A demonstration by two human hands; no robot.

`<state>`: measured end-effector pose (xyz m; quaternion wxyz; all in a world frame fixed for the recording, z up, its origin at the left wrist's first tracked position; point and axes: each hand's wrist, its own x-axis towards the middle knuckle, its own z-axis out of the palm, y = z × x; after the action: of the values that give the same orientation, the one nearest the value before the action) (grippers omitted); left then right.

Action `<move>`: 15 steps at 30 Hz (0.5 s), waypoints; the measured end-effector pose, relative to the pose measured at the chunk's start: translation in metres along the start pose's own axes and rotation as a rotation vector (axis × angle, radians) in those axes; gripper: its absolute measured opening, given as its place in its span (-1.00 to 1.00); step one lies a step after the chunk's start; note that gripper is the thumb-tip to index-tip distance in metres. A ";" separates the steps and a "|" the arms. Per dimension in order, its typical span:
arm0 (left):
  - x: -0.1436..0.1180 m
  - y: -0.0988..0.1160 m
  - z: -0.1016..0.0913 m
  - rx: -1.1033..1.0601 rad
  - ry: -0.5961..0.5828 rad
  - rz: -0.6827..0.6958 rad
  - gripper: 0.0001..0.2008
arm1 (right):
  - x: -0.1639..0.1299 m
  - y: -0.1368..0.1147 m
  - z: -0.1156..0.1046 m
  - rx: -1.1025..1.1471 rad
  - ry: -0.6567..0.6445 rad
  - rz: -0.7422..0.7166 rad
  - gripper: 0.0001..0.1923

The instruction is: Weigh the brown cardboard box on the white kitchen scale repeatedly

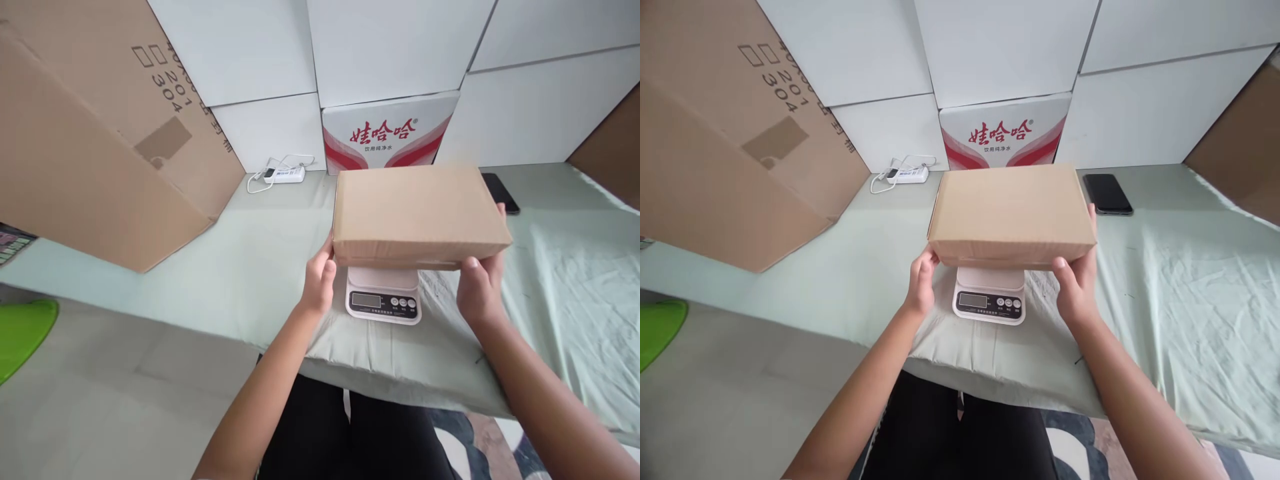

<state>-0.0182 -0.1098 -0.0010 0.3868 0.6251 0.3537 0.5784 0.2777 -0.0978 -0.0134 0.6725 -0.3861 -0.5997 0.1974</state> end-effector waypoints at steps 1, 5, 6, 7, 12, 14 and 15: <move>-0.008 0.001 0.000 -0.013 -0.002 -0.019 -0.19 | -0.007 -0.002 -0.001 -0.003 0.007 0.004 -0.04; -0.017 0.001 0.002 -0.057 0.045 -0.069 -0.24 | -0.018 -0.009 0.003 -0.030 0.013 0.029 -0.16; -0.016 0.001 0.003 -0.060 0.054 -0.075 -0.26 | -0.018 -0.009 0.004 -0.033 0.013 0.042 -0.16; -0.016 0.001 0.003 -0.059 0.060 -0.080 -0.27 | -0.018 -0.010 0.006 -0.034 0.014 0.057 -0.15; -0.016 0.000 0.006 -0.054 0.071 -0.092 -0.27 | -0.019 -0.013 0.012 -0.062 0.025 0.100 -0.17; -0.016 -0.001 0.007 -0.068 0.076 -0.112 -0.27 | -0.019 -0.011 0.011 -0.062 0.022 0.121 -0.18; -0.015 -0.001 0.006 -0.084 0.101 -0.130 -0.26 | -0.018 -0.010 0.010 -0.044 0.028 0.133 -0.18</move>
<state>-0.0135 -0.1229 -0.0091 0.4309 0.5544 0.3880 0.5970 0.2621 -0.1146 -0.0179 0.6576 -0.4425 -0.5676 0.2229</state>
